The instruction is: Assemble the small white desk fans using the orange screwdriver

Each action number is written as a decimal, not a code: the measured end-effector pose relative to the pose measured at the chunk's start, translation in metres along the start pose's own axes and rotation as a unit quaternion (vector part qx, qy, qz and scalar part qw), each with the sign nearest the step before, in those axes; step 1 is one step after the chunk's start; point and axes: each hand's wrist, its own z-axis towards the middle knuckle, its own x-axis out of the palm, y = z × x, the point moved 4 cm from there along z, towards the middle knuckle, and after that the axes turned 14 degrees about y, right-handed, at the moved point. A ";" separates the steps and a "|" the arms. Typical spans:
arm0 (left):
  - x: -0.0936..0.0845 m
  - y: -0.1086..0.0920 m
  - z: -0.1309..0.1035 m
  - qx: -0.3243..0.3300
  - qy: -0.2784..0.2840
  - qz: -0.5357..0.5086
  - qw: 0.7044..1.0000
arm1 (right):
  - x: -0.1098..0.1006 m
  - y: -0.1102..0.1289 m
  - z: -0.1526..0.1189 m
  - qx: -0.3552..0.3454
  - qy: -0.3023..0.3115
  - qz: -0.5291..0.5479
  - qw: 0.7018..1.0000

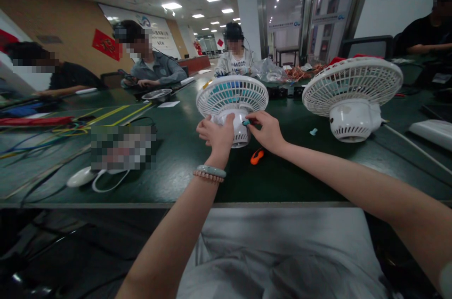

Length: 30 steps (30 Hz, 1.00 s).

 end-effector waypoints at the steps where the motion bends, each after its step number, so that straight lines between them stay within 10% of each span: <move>1: -0.004 -0.002 -0.003 0.024 -0.021 -0.005 0.999 | 0.000 0.000 0.000 -0.001 0.000 0.002 1.000; 8: 0.001 -0.033 -0.030 0.329 0.110 0.151 0.925 | 0.002 0.001 0.001 0.003 0.017 -0.002 1.000; 20: 0.007 -0.032 -0.028 0.364 0.139 0.180 0.903 | -0.001 0.003 -0.004 0.069 0.050 -0.112 0.990; 30: 0.008 -0.034 -0.027 0.345 0.139 0.196 0.907 | 0.002 -0.012 -0.019 0.254 0.268 -0.236 0.899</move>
